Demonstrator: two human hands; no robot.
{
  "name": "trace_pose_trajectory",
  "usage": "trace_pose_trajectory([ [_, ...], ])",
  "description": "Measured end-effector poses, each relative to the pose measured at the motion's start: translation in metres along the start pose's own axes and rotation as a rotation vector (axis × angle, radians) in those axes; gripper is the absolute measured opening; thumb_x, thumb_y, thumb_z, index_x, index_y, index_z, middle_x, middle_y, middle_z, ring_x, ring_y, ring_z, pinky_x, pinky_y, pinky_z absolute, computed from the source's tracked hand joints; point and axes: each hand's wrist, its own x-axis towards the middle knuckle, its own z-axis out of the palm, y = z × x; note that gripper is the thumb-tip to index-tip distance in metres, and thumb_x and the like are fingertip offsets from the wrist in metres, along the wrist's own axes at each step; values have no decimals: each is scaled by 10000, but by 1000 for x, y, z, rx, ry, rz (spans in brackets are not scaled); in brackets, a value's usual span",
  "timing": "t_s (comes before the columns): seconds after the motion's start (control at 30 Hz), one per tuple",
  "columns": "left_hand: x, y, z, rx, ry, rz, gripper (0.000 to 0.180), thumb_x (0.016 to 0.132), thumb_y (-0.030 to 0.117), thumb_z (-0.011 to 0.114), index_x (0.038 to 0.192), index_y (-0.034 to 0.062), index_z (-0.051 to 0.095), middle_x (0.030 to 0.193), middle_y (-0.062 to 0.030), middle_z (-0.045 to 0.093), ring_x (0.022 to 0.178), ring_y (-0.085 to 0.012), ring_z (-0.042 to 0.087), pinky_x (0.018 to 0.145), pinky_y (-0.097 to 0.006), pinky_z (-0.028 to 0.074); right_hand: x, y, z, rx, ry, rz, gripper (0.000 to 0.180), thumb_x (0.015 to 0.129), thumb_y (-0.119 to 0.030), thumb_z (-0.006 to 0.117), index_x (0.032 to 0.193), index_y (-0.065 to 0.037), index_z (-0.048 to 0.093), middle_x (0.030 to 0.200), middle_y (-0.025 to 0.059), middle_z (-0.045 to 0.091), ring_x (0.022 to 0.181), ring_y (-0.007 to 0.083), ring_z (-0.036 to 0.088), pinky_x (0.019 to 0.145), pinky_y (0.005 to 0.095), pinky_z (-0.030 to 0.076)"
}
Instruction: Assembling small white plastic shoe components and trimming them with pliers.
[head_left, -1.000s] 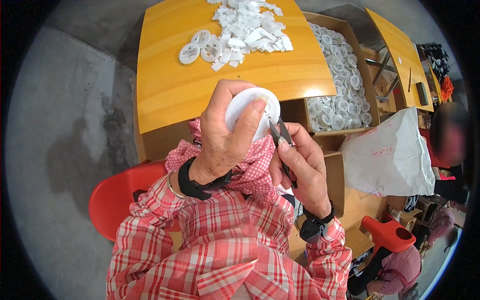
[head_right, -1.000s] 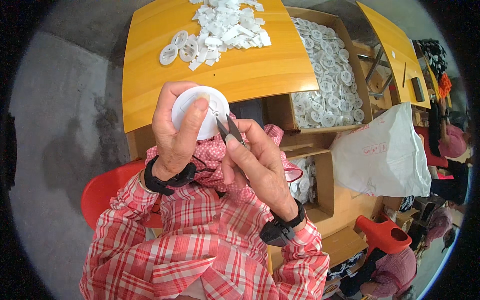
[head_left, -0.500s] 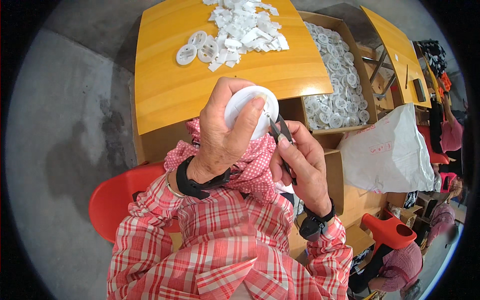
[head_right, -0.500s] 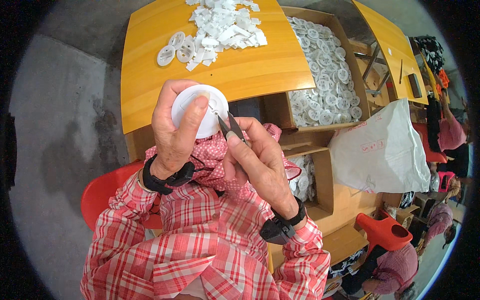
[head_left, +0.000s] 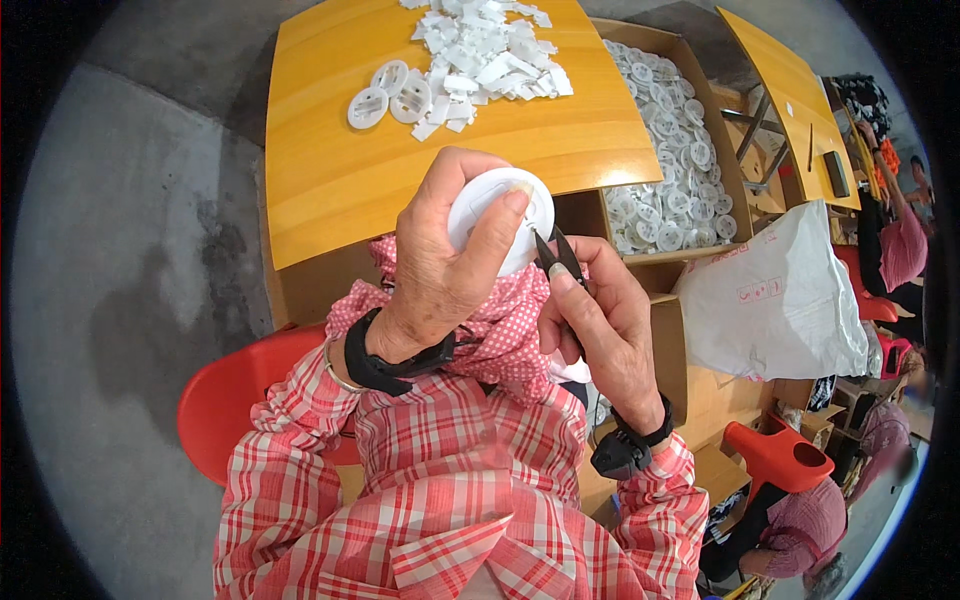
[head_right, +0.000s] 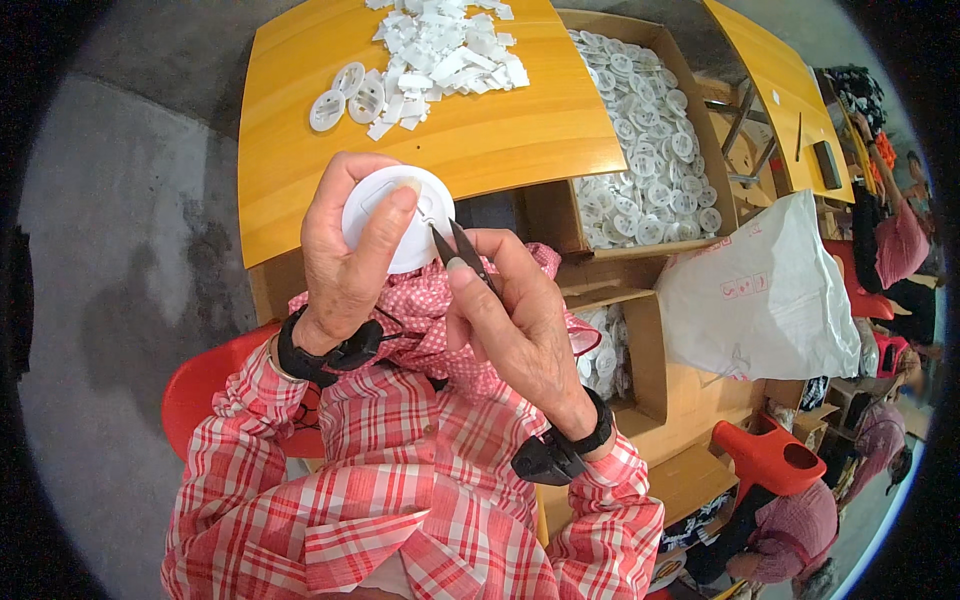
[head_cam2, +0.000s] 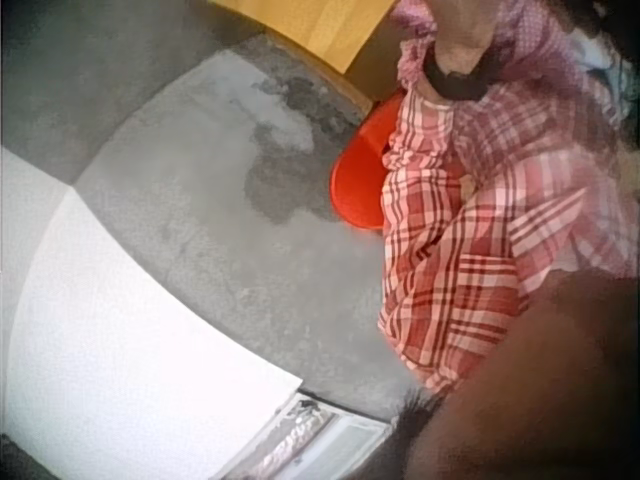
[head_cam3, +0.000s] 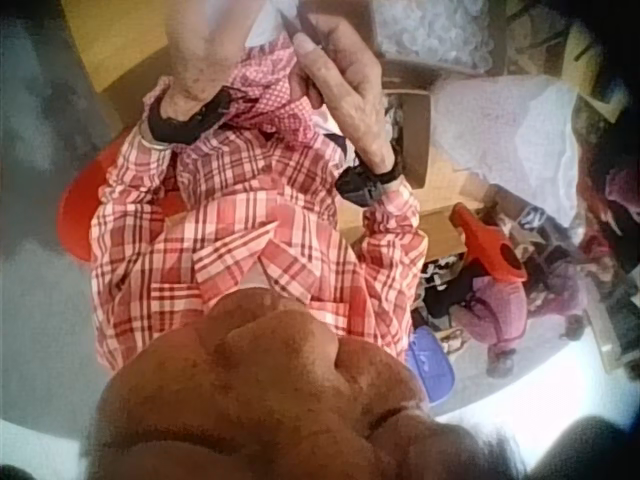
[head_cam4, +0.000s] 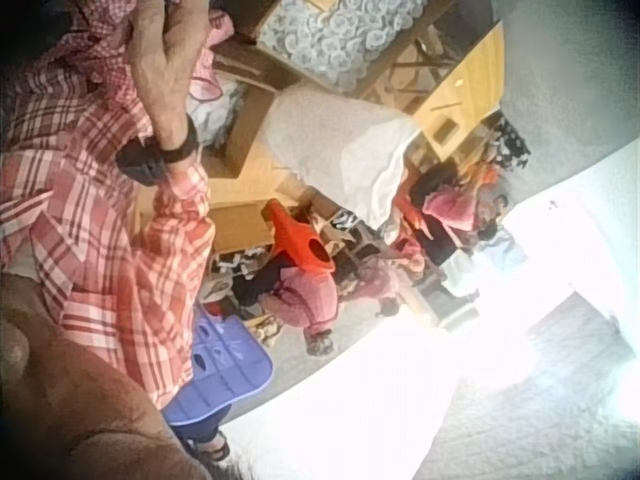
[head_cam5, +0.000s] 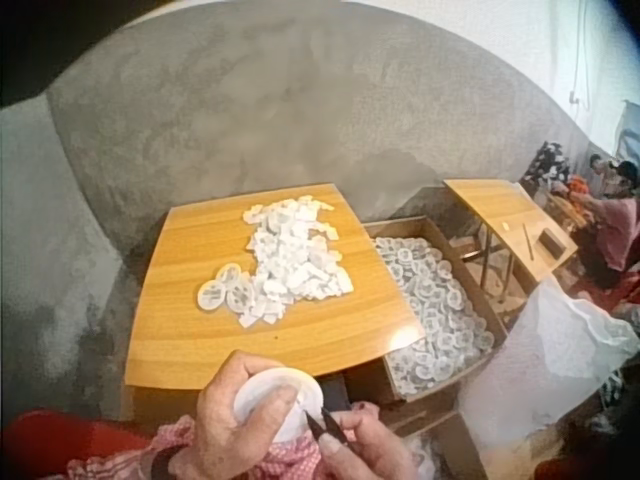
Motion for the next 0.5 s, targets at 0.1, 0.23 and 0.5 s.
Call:
trace_pose_trajectory([
  [0.1,-2,-1,1,32,-7,39,190,890,145,622,1004,18,540,848,-90,645,764,-142,635,654,-281,516,-3,-1,0,-69,26,-1,219,979,-157,503,1150,-21,518,656,-15,565,545,36,500,477,192,359],
  [0.23,-3,0,0,114,-18,104,184,891,140,619,1005,19,543,822,-102,652,720,-159,652,620,-286,519,-2,8,1,-376,87,-181,183,969,-115,515,1125,-19,530,637,-7,555,533,36,498,479,196,363],
  [0.5,-2,-3,-5,275,-48,302,174,888,134,616,1002,21,548,784,-135,666,663,-247,685,584,-321,531,3,21,-7,-249,45,-168,216,902,-19,568,1115,-54,578,661,99,579,516,185,576,506,273,433],
])
